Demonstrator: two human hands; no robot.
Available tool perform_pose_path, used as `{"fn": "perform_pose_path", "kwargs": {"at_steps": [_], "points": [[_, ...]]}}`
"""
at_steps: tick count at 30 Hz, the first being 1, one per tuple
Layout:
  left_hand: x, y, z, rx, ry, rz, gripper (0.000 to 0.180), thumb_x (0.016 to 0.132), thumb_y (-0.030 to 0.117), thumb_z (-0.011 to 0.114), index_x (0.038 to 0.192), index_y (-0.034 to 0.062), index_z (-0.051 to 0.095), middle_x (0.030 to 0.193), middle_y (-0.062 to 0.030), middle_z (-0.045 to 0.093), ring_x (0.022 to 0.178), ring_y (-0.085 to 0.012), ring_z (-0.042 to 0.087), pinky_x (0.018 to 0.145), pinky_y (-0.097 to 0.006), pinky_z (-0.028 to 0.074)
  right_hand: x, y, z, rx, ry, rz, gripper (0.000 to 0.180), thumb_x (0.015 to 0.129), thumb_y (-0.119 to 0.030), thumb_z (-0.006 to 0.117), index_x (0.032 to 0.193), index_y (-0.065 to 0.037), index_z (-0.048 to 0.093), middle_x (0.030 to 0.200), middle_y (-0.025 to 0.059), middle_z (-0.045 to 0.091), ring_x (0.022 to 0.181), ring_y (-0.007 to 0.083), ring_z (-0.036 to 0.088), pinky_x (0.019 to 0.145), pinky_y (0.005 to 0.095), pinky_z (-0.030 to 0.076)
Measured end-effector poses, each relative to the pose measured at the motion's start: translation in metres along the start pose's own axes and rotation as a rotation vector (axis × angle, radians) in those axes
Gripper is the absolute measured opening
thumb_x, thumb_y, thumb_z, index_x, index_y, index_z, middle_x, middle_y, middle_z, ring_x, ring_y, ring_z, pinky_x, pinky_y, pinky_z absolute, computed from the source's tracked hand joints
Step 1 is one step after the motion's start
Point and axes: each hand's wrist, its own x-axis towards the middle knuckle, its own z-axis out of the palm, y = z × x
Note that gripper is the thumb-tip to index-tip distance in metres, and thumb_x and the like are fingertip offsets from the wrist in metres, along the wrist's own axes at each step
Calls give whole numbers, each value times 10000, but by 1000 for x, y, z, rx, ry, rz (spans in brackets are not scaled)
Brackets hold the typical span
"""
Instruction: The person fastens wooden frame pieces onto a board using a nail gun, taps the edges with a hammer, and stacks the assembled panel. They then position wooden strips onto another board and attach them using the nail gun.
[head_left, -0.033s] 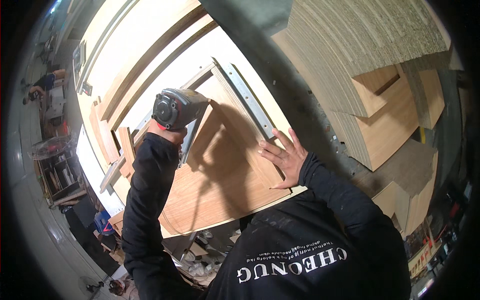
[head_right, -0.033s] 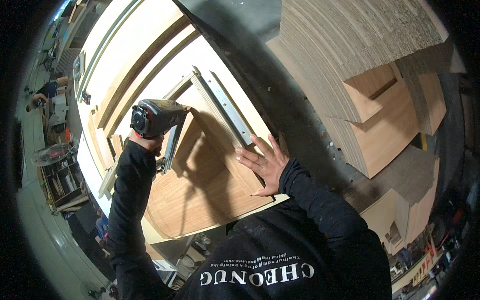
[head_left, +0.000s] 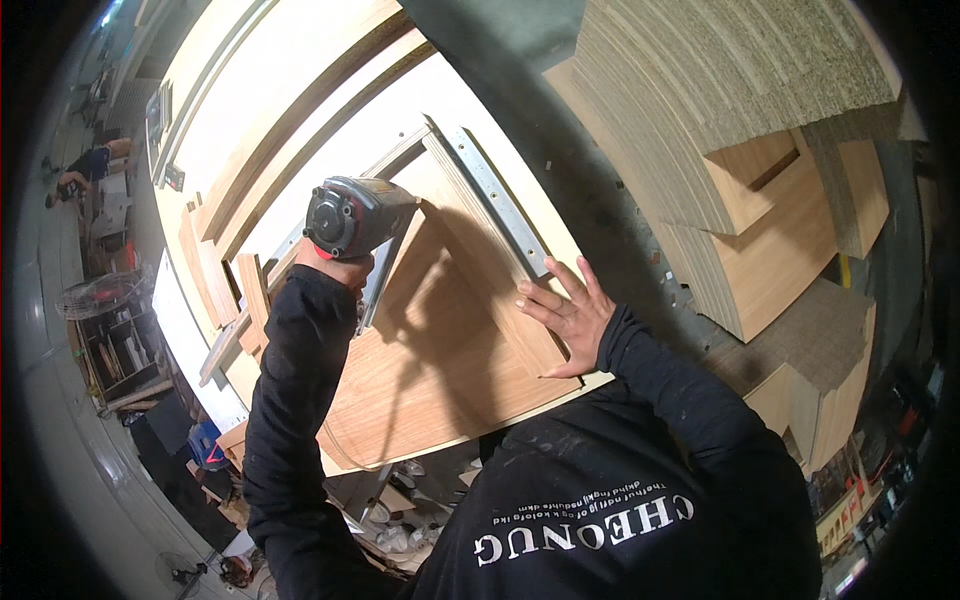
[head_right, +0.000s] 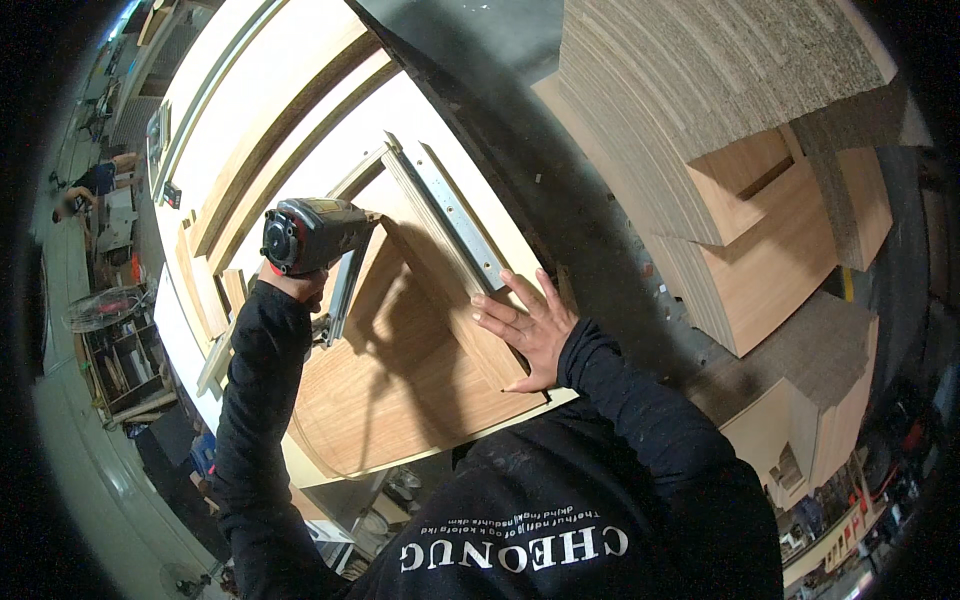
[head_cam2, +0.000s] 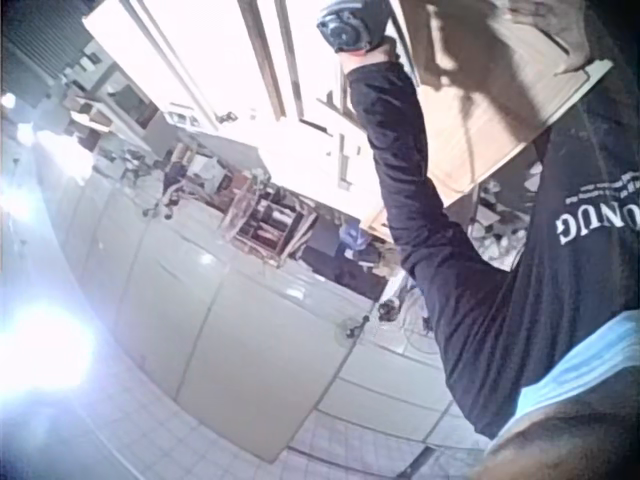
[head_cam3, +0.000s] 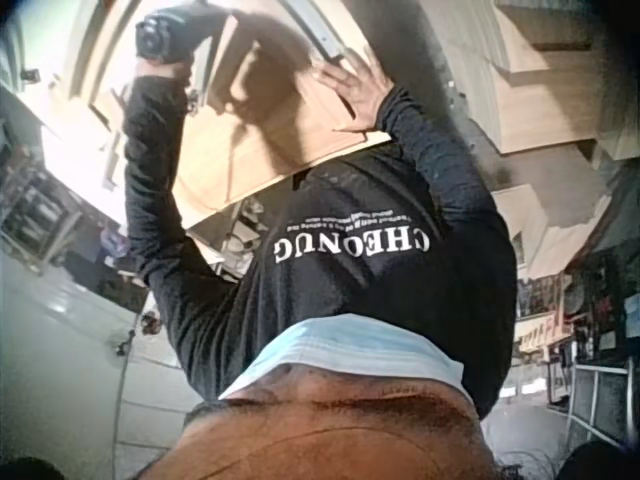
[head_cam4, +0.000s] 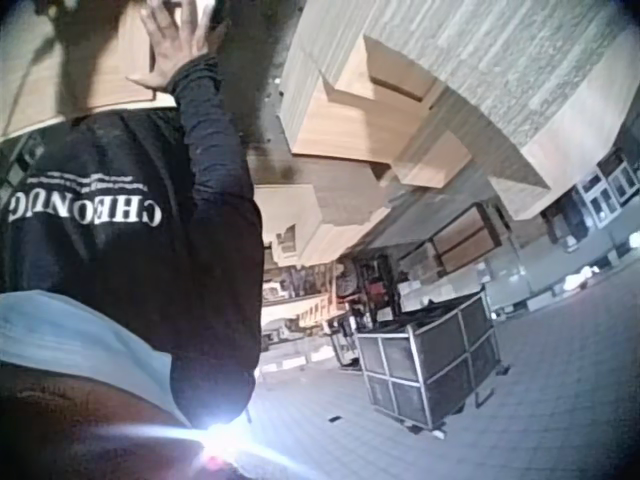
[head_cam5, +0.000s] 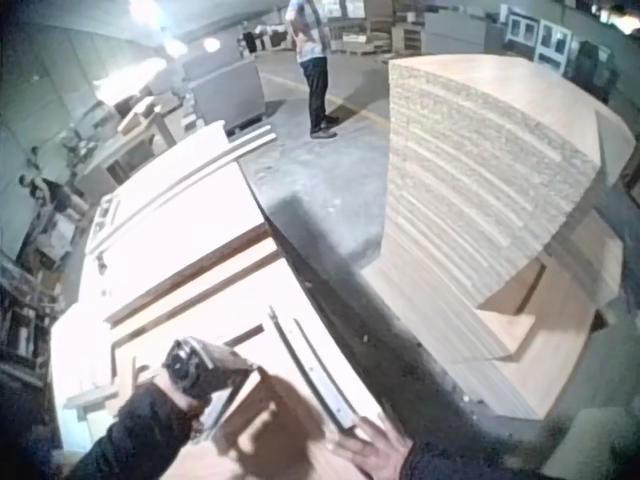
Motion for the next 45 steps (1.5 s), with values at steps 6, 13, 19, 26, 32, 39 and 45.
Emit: {"fn": "perform_pose_path", "kwargs": {"at_steps": [6,13,19,26,32,39,45], "points": [[33,-91,12,-101,-15,76,201,682,79,587,882,64,588,541,-27,533,441,-131,524,411,-282,435,2,1,8,-31,-16,-6,1168,500,-688,645,1406,-181,110,1476,7,-34,1330,344,-133,1002,659,-4],[20,-37,2,173,-135,39,349,794,10,559,1122,131,555,826,-56,630,542,-106,553,433,-233,475,0,2,7,-36,-43,8,1158,502,-678,650,1405,-181,122,1476,8,-23,1330,346,-126,1013,647,3],[-8,25,-6,-98,-70,-169,256,696,28,521,943,69,572,535,-14,500,416,-129,490,368,-276,394,2,-4,0,-34,-10,0,1140,507,-676,649,1403,-185,141,1476,-3,-2,1336,347,-90,1016,645,16],[28,0,9,28,-99,-48,417,681,4,687,1069,128,595,896,-56,642,668,-109,588,530,-271,505,2,-4,-3,31,69,-21,1071,488,-614,699,1356,-152,275,1453,34,153,1338,363,22,1030,613,26],[22,16,4,140,-150,-31,305,724,57,643,1021,104,591,674,-25,609,468,-115,539,398,-262,451,3,-6,-4,2,52,-28,1065,498,-622,693,1358,-155,273,1452,36,153,1336,367,34,1030,611,27],[18,27,6,-78,-134,-146,79,692,87,615,752,54,576,526,-15,504,422,-129,483,383,-273,394,0,-2,-3,-38,67,0,1066,496,-628,690,1359,-159,274,1449,44,155,1335,369,39,1024,617,61],[12,-15,-19,-181,-7,23,213,657,0,573,864,50,566,544,-29,483,393,-130,455,331,-272,361,2,-9,-8,-47,15,4,1084,489,-625,695,1366,-165,254,1457,40,126,1338,365,17,1028,612,55]]}}
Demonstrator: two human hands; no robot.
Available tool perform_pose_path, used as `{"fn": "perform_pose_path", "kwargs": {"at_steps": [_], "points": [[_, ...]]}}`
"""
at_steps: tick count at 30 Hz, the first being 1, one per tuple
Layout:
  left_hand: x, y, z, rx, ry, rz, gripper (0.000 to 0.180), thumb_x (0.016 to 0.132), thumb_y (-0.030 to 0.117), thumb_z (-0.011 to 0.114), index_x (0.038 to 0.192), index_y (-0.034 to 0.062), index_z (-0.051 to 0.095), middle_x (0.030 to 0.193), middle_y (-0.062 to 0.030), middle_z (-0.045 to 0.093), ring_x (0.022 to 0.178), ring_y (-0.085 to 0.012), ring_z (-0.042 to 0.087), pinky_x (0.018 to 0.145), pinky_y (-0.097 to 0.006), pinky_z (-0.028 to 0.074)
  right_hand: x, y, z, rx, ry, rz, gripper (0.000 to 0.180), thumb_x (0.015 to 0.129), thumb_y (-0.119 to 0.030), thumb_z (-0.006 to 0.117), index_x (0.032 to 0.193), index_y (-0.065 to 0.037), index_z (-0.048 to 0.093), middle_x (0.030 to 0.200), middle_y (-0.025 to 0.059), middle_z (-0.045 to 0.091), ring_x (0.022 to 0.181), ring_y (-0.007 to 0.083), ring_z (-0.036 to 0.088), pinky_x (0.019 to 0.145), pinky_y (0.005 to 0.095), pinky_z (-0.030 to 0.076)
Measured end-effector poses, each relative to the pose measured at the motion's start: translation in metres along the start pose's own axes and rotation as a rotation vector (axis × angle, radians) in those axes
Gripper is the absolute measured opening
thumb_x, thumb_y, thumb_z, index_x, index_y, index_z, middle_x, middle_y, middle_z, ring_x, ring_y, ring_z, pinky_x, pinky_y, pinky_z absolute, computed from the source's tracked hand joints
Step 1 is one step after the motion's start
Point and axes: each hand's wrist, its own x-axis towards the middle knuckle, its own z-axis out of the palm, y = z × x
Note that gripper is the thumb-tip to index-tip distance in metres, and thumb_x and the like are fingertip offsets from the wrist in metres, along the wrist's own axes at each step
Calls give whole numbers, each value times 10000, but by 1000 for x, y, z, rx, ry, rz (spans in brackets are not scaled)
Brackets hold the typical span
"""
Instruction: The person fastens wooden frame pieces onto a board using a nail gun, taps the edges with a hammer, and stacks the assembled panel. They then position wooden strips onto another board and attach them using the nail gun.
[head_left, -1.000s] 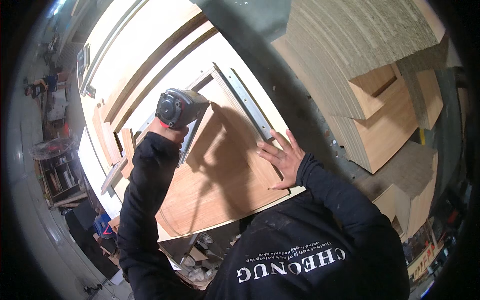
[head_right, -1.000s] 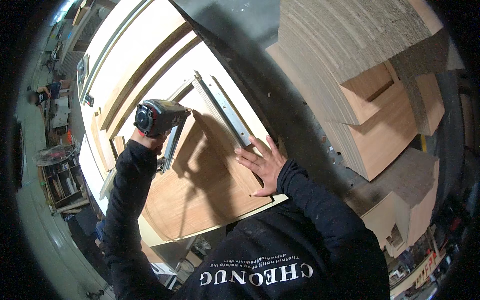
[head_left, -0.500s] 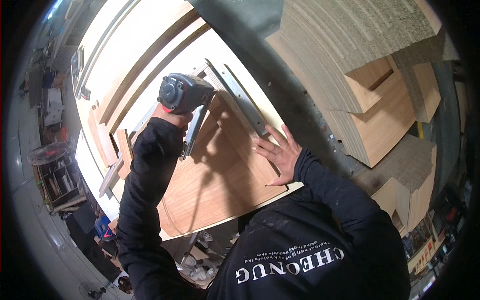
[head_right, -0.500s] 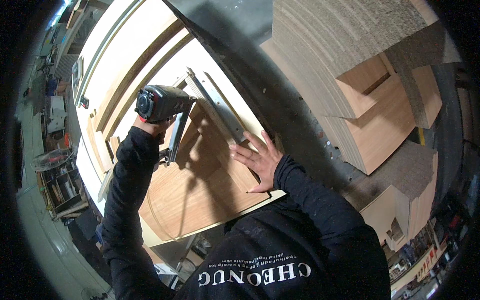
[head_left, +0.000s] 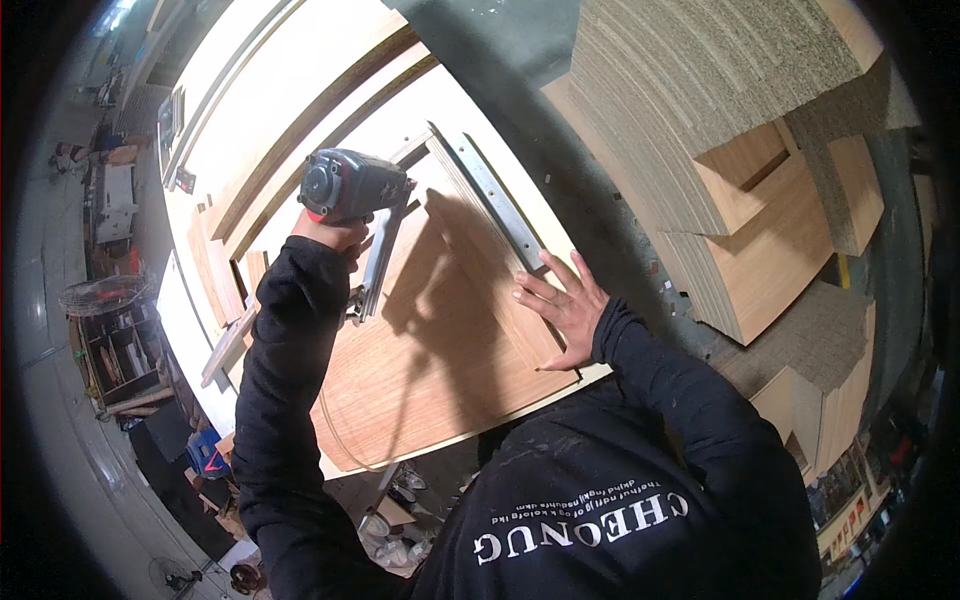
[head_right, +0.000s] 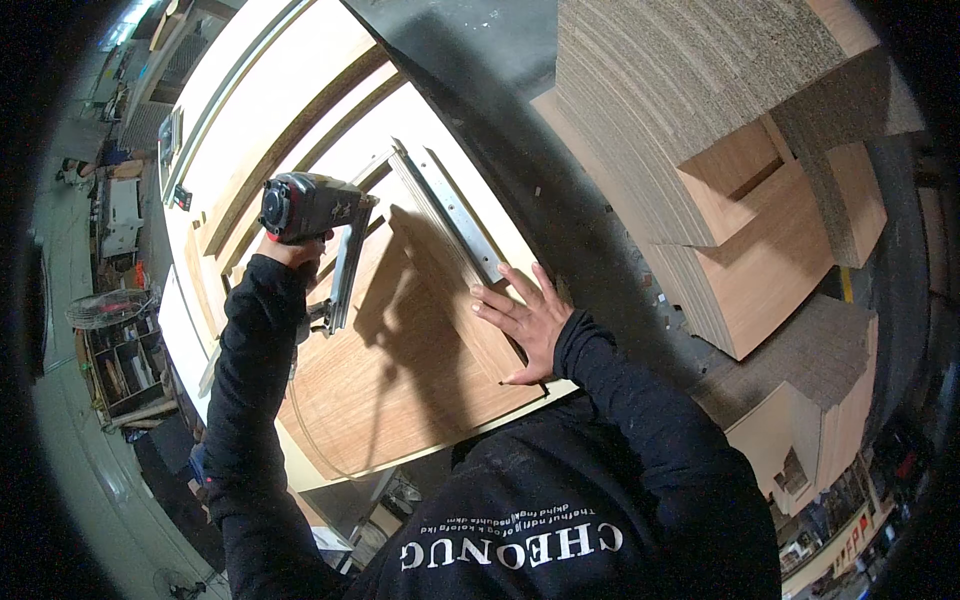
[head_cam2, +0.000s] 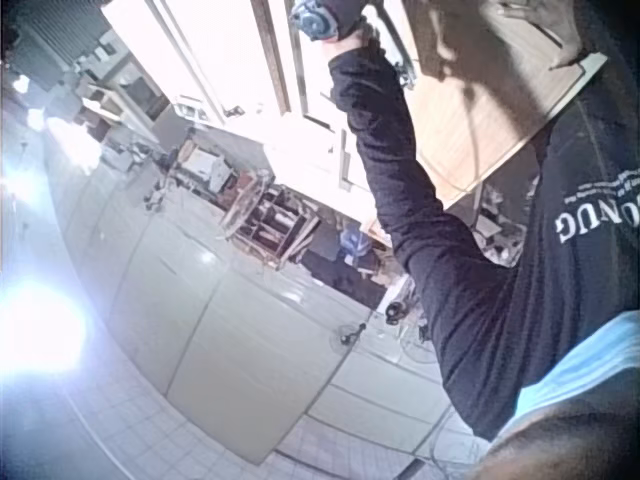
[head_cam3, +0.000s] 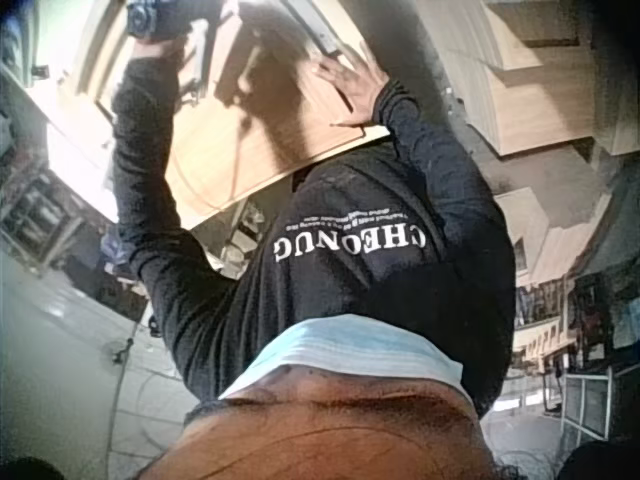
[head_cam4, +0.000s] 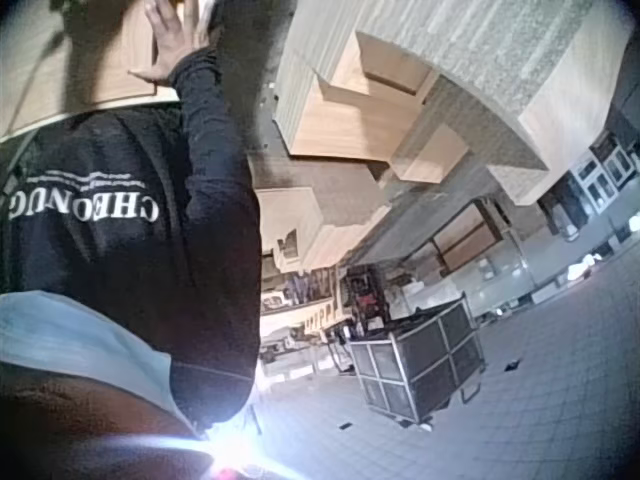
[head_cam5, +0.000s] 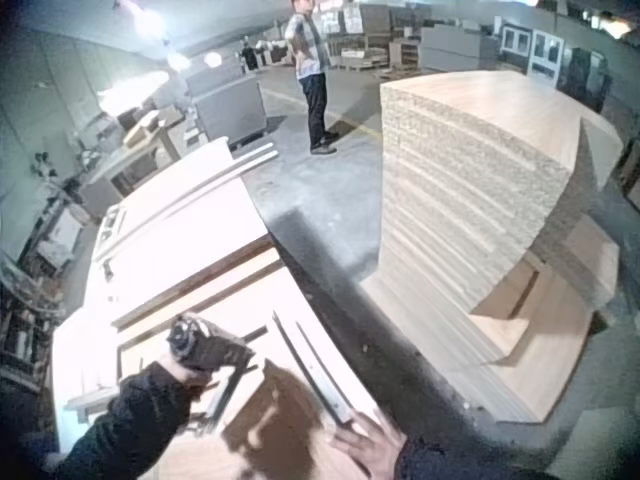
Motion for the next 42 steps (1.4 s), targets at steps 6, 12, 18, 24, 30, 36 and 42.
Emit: {"fn": "perform_pose_path", "kwargs": {"at_steps": [6,12,18,24,30,36,42], "points": [[-9,19,6,-199,-39,-357,198,663,-11,576,853,41,564,529,-29,477,368,-128,430,324,-265,352,-1,4,3,14,-3,9,1099,489,-625,696,1374,-173,227,1461,37,107,1339,361,-1,1029,613,43],[-11,27,5,-86,-20,-392,146,662,7,589,800,49,565,535,-20,480,384,-125,436,332,-265,353,0,2,4,22,16,-8,1110,480,-628,699,1374,-172,224,1461,44,105,1339,360,-10,1029,613,36],[-6,11,3,-74,-66,-269,157,658,27,597,809,52,561,541,-18,483,402,-123,451,343,-260,363,-2,1,2,3,-2,2,1106,488,-623,693,1378,-169,217,1461,48,108,1339,364,-9,1028,612,30],[2,13,10,-77,-22,-57,170,679,44,579,848,46,569,562,-26,502,419,-130,468,360,-268,376,-2,2,3,24,46,-24,1094,491,-616,687,1376,-161,234,1465,42,103,1340,360,3,1037,599,25],[17,34,21,-25,-106,-183,184,694,57,564,874,28,586,555,-39,519,439,-139,498,367,-262,382,-2,7,9,21,-5,-10,1118,499,-646,665,1391,-161,198,1477,10,36,1337,356,-78,1026,623,-3],[24,30,19,-78,-75,-234,335,579,-87,597,889,39,616,781,-56,605,670,-149,579,498,-269,465,-1,7,7,41,35,-25,1115,500,-653,660,1391,-164,201,1478,10,36,1338,350,-75,1029,618,2],[25,28,21,62,-113,-156,140,687,67,617,818,32,583,562,-38,523,421,-146,489,361,-274,374,-1,1,0,20,43,-24,1052,508,-613,675,1358,-137,276,1461,37,133,1342,351,15,1035,598,25]]}}
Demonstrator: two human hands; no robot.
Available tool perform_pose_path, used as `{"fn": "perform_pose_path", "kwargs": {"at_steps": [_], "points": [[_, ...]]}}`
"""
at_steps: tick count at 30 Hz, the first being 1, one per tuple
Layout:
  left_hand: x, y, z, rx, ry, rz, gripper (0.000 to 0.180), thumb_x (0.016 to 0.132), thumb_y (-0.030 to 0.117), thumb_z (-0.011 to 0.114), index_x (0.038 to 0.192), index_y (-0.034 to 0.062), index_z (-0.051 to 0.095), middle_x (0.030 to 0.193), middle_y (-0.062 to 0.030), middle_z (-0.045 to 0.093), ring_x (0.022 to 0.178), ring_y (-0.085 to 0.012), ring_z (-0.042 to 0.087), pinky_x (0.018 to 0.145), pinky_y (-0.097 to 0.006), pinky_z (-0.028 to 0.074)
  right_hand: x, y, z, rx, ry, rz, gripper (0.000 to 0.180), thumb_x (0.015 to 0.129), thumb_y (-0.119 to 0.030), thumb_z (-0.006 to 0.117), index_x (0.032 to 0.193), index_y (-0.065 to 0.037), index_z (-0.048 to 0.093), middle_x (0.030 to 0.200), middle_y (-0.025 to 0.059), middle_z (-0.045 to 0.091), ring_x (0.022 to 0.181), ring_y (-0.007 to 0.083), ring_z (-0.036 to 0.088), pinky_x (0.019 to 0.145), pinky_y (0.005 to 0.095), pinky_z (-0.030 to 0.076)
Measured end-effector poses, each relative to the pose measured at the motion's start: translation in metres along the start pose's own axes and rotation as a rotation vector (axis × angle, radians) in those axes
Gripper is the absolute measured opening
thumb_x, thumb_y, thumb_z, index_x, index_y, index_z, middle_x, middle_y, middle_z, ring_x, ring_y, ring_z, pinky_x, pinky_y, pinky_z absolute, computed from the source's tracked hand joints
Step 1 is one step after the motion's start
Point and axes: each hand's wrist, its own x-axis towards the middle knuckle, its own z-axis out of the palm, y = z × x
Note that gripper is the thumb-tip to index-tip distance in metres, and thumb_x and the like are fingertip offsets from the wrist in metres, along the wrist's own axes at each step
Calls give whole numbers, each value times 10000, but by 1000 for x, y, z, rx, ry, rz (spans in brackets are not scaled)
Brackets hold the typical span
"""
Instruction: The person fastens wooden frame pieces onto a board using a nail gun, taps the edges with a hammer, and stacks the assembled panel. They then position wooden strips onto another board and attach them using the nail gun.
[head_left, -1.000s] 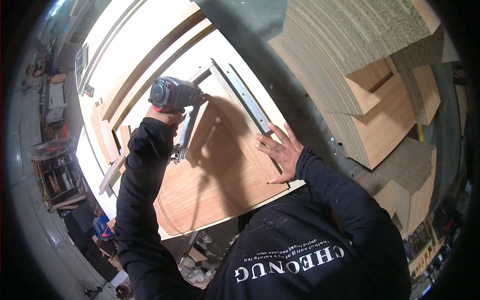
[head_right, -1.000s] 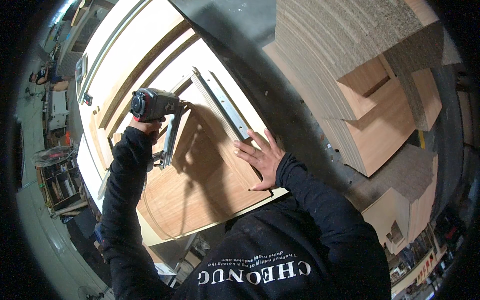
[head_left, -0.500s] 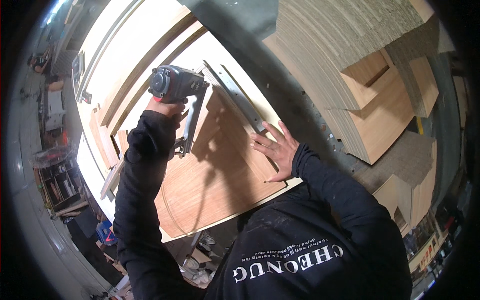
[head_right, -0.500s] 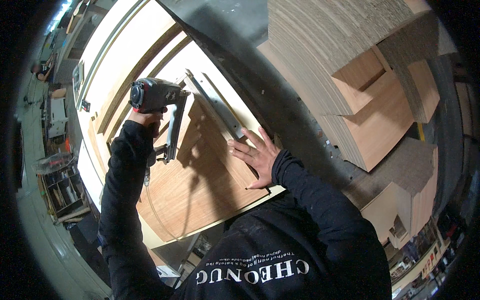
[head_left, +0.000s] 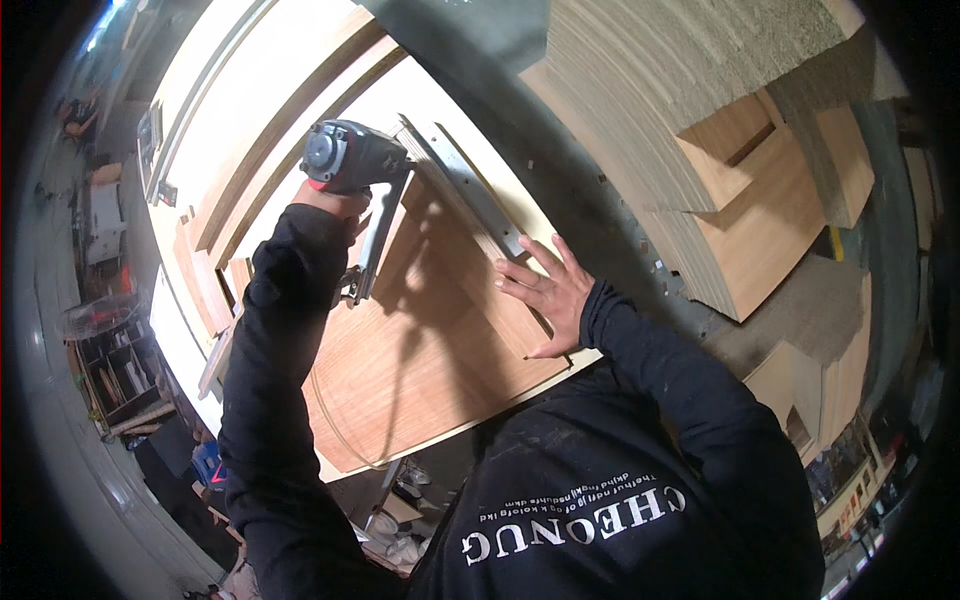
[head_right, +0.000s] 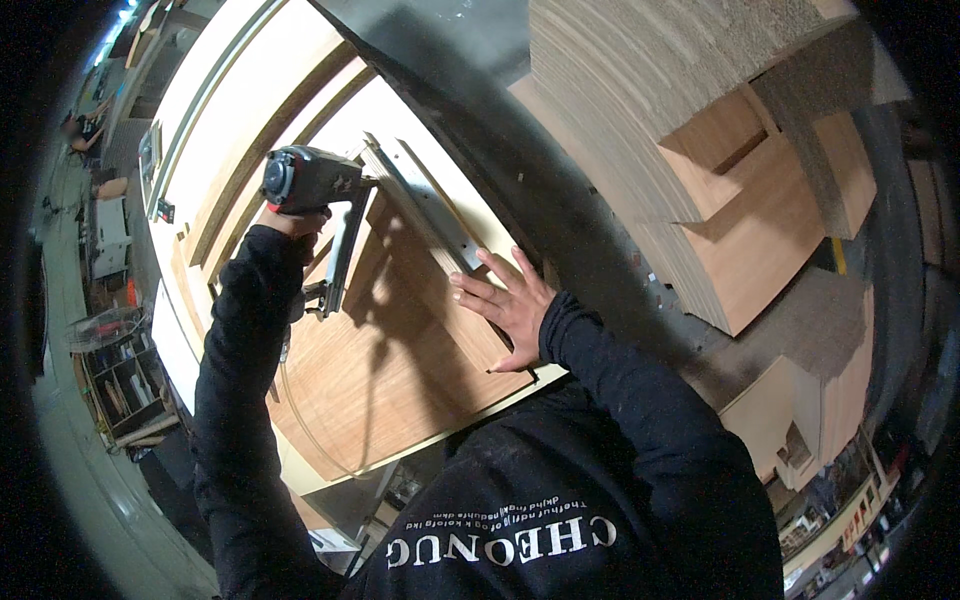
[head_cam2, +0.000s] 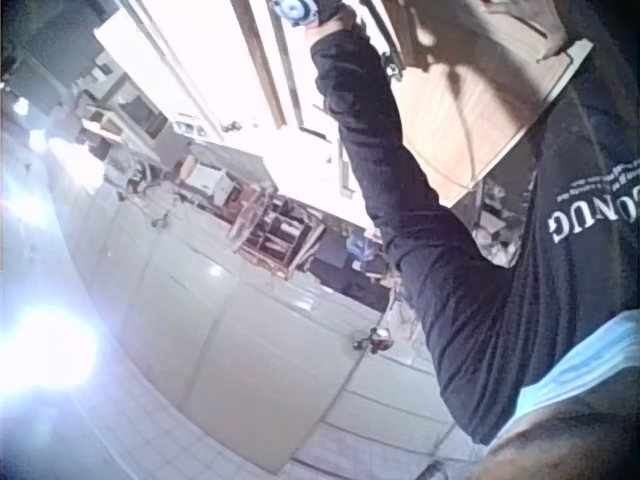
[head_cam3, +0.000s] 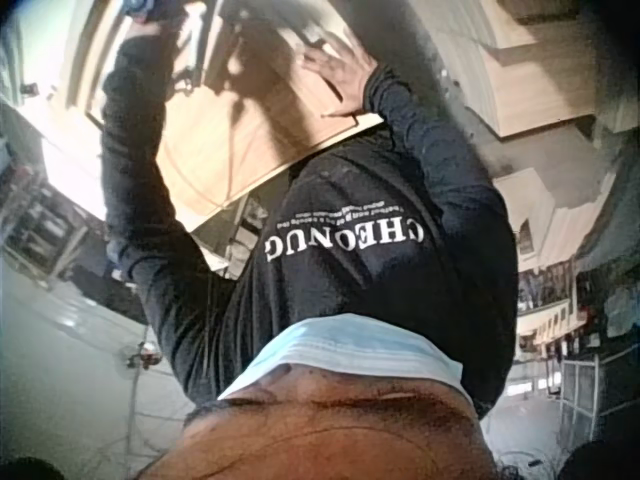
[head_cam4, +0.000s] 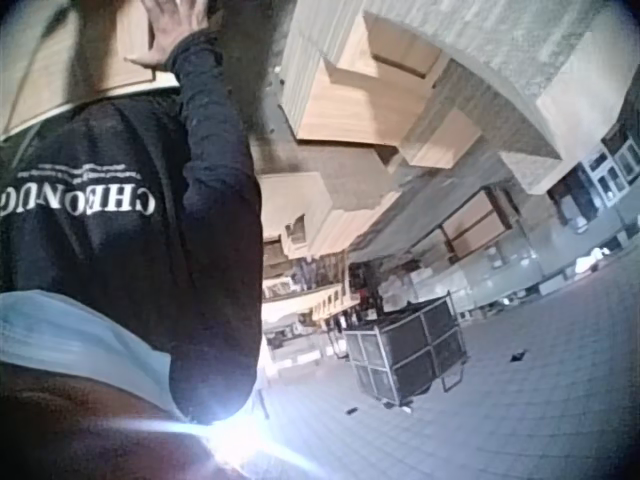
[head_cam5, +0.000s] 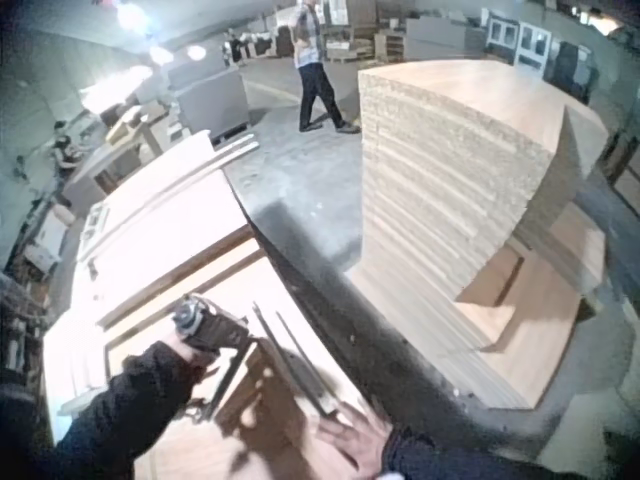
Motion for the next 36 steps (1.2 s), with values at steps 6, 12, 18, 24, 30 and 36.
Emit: {"fn": "perform_pose_path", "kwargs": {"at_steps": [6,12,18,24,30,36], "points": [[-30,-4,12,-25,22,-32,193,704,124,624,890,80,598,589,-34,532,455,-139,523,402,-292,437,-1,4,8,-53,-33,35,1102,511,-701,618,1392,-180,211,1477,6,28,1336,345,-88,1033,614,-13],[-106,-59,40,466,65,470,378,667,-9,543,1029,99,558,603,-8,544,445,-136,526,363,-270,416,0,3,5,-114,-106,22,1122,495,-728,600,1395,-187,206,1477,14,-5,1333,350,-97,1014,644,11],[-132,-19,58,120,-87,-158,279,664,74,621,939,45,591,655,-51,593,569,-153,592,539,-293,497,-2,9,16,-58,-7,-1,1153,485,-726,610,1402,-186,166,1476,5,-11,1332,366,-75,1010,656,29],[-128,-44,65,293,-4,499,288,702,-29,543,973,68,558,570,-33,535,432,-132,534,365,-270,434,0,5,16,-56,-31,-4,1130,502,-715,609,1398,-179,178,1476,7,4,1333,363,-71,1011,652,29],[-131,-29,68,338,-45,51,312,683,66,599,995,54,602,913,-112,632,875,-229,605,769,-308,485,-2,5,16,-47,-3,1,1140,493,-705,616,1401,-178,172,1477,2,4,1334,363,-68,1014,648,27],[-125,-42,70,476,-37,405,292,743,73,541,1030,59,591,958,-113,625,916,-247,594,801,-315,470,-2,4,7,-30,5,-7,1095,496,-645,672,1373,-155,237,1464,28,93,1335,359,18,1021,629,64]]}}
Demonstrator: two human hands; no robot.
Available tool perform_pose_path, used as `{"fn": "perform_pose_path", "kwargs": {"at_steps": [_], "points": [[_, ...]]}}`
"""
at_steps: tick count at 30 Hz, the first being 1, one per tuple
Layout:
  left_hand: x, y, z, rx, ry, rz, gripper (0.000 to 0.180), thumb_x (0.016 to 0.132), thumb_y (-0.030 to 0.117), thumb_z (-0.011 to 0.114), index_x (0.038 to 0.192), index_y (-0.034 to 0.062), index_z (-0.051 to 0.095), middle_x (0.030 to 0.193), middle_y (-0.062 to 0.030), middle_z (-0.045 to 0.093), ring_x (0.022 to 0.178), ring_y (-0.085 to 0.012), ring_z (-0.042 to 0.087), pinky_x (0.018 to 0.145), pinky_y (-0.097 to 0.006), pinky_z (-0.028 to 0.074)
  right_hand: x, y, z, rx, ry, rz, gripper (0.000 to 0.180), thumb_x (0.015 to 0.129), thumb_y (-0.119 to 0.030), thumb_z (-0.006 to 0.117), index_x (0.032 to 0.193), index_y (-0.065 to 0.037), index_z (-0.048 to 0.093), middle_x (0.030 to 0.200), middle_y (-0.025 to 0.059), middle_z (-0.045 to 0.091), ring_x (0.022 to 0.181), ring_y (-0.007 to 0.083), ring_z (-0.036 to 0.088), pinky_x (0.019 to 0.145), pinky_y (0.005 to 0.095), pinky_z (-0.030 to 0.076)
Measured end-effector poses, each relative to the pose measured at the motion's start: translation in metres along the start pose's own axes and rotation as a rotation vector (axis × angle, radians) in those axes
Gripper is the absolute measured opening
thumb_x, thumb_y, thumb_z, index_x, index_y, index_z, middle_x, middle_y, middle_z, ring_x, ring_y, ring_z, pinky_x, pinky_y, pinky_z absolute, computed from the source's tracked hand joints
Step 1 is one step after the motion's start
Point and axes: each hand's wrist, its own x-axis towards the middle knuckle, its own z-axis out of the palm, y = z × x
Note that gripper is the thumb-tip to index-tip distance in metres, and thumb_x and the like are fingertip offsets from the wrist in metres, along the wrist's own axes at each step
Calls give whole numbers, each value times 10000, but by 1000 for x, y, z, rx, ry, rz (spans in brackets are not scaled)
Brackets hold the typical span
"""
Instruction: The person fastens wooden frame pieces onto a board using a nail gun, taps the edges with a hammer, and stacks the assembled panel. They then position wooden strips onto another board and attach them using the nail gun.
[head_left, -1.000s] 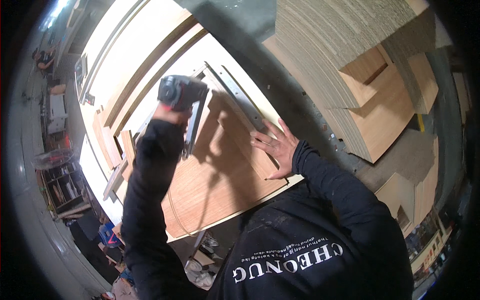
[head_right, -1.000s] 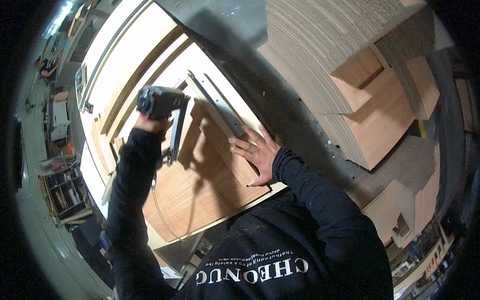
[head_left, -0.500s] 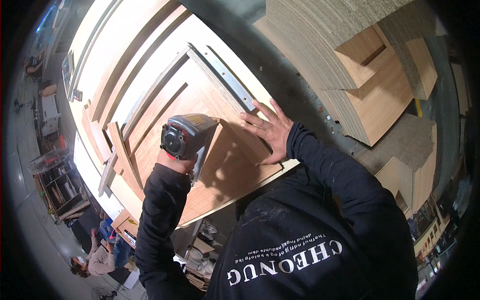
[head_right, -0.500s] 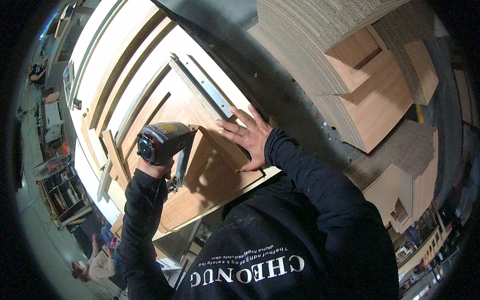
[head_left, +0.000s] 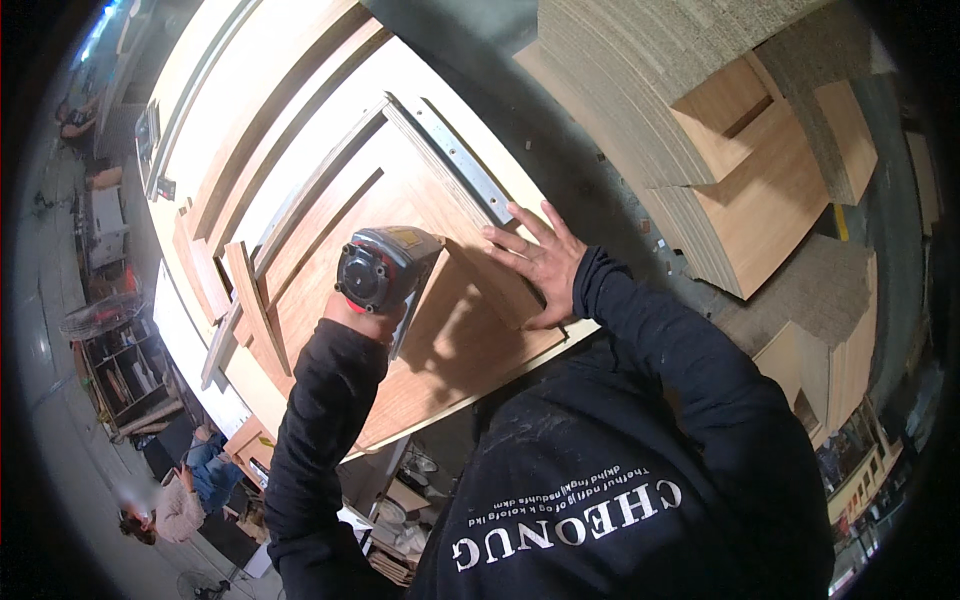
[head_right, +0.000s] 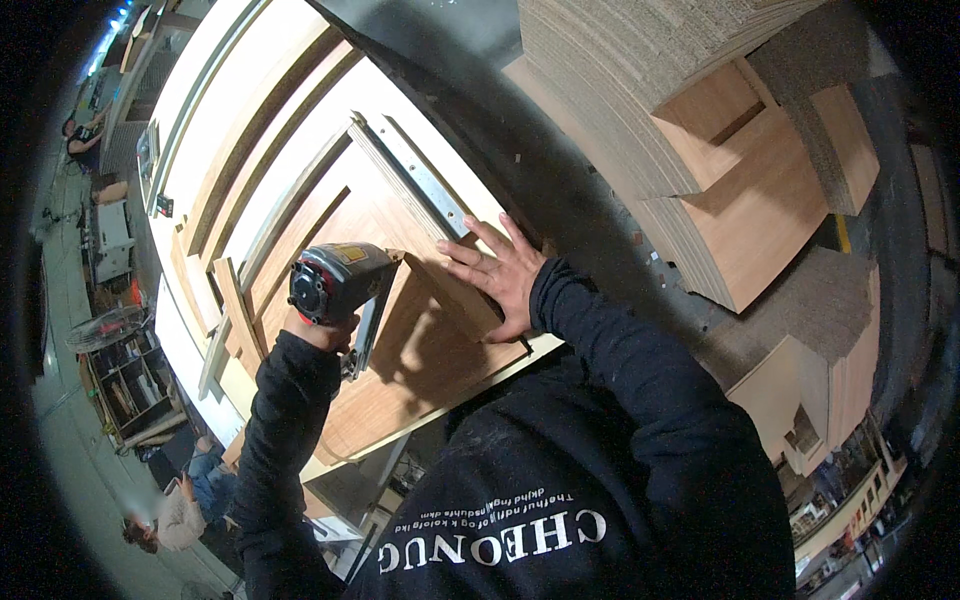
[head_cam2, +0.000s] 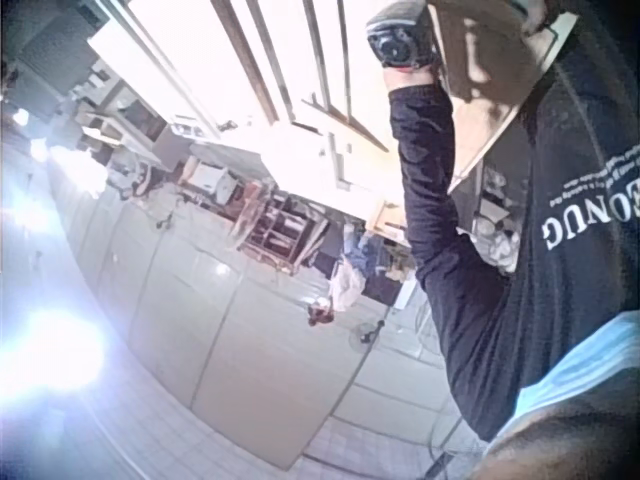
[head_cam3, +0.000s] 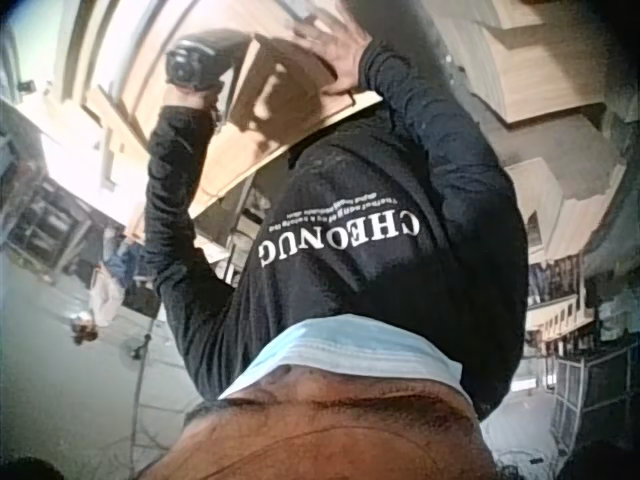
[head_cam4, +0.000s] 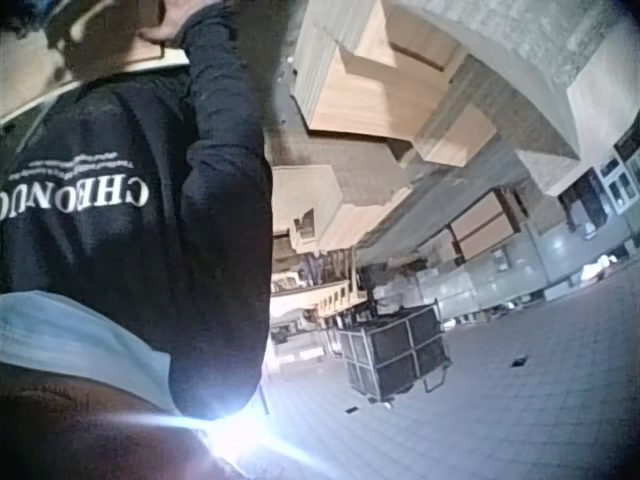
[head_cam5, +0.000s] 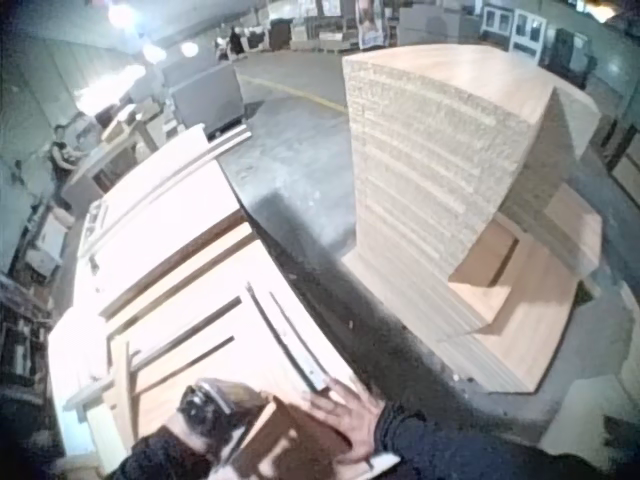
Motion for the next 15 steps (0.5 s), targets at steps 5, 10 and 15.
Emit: {"fn": "perform_pose_path", "kwargs": {"at_steps": [5,10,15], "points": [[12,13,-8,-110,81,157,329,672,33,565,998,52,596,927,-122,623,895,-225,594,779,-305,476,1,2,-3,12,-81,3,1197,449,-656,691,1408,-208,132,1475,-14,-19,1336,352,-54,1029,632,25],[28,24,-6,-117,30,21,322,647,-7,550,962,38,593,831,-91,618,785,-225,602,697,-312,490,0,13,18,240,-60,118,1154,426,-635,719,1383,-183,258,1459,128,-41,1334,350,-57,1067,561,15],[31,45,-17,-338,-61,-262,328,640,-3,560,963,40,595,891,-115,616,844,-246,596,731,-315,484,2,9,5,189,-75,141,1198,416,-645,716,1395,-173,211,1442,178,-55,1332,362,-38,1093,480,-10]]}}
